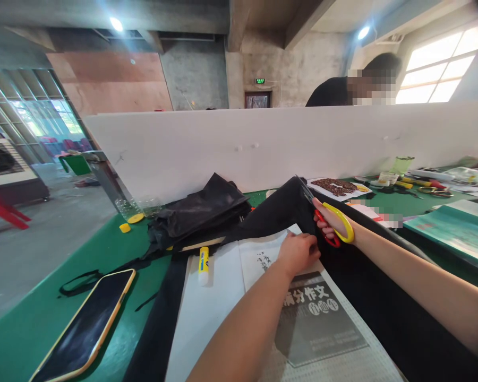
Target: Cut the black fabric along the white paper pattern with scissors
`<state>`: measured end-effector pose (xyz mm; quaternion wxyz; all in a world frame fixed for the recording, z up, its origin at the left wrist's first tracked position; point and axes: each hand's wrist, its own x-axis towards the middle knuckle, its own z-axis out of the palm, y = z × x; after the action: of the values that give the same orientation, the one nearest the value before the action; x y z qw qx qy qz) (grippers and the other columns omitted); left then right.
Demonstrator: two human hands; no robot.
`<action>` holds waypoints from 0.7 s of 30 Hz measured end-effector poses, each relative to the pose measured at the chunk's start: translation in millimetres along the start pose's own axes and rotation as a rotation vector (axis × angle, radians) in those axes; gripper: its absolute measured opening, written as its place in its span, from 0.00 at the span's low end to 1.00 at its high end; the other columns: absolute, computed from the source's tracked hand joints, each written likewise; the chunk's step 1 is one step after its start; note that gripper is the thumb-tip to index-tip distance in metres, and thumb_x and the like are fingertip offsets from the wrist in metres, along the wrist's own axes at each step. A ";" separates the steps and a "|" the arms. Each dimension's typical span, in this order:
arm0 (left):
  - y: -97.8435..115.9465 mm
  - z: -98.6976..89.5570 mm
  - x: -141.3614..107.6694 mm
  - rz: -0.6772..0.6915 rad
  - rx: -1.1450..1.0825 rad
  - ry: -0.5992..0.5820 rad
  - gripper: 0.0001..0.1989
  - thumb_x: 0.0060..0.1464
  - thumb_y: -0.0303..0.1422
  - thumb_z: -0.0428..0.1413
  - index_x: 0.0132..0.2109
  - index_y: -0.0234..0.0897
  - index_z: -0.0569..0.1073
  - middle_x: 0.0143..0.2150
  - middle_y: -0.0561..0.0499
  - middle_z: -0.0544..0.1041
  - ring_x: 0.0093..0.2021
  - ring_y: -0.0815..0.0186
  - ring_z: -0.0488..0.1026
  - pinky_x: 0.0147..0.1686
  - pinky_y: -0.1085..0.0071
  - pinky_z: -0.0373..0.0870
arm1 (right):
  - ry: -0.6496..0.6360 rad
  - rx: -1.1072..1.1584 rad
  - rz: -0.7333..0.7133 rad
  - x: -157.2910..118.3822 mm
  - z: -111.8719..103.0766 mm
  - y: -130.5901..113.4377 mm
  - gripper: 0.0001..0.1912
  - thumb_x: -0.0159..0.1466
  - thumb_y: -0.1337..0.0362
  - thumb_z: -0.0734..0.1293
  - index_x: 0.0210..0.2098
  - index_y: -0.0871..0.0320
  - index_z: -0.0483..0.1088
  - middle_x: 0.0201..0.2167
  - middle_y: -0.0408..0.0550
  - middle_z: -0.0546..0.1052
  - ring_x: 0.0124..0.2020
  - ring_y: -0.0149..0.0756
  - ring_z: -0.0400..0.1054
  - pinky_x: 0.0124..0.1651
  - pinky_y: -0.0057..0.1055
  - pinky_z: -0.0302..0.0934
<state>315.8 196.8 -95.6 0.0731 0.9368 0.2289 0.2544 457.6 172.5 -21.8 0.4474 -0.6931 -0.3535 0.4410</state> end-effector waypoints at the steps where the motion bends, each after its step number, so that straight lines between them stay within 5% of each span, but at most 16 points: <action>1: 0.2 0.4 -0.1 0.007 0.002 -0.001 0.04 0.53 0.34 0.51 0.32 0.40 0.67 0.34 0.56 0.75 0.36 0.68 0.72 0.43 0.71 0.62 | 0.006 0.006 -0.015 2.5 -1.4 -1.6 0.32 0.52 0.31 0.56 0.24 0.57 0.55 0.14 0.33 0.50 0.12 0.19 0.41 0.12 0.19 0.39; 21: -0.7 4.5 1.1 0.013 0.063 -0.030 0.05 0.52 0.36 0.52 0.32 0.39 0.67 0.34 0.54 0.75 0.34 0.66 0.72 0.40 0.69 0.65 | 0.003 0.093 -0.147 23.1 -0.9 -33.9 0.33 0.49 0.31 0.58 0.23 0.57 0.56 0.13 0.33 0.50 0.11 0.19 0.42 0.11 0.19 0.40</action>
<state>318.6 197.9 -99.1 0.0453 0.9438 0.2296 0.2335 463.6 204.5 3.2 0.5109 -0.6444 -0.3818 0.4219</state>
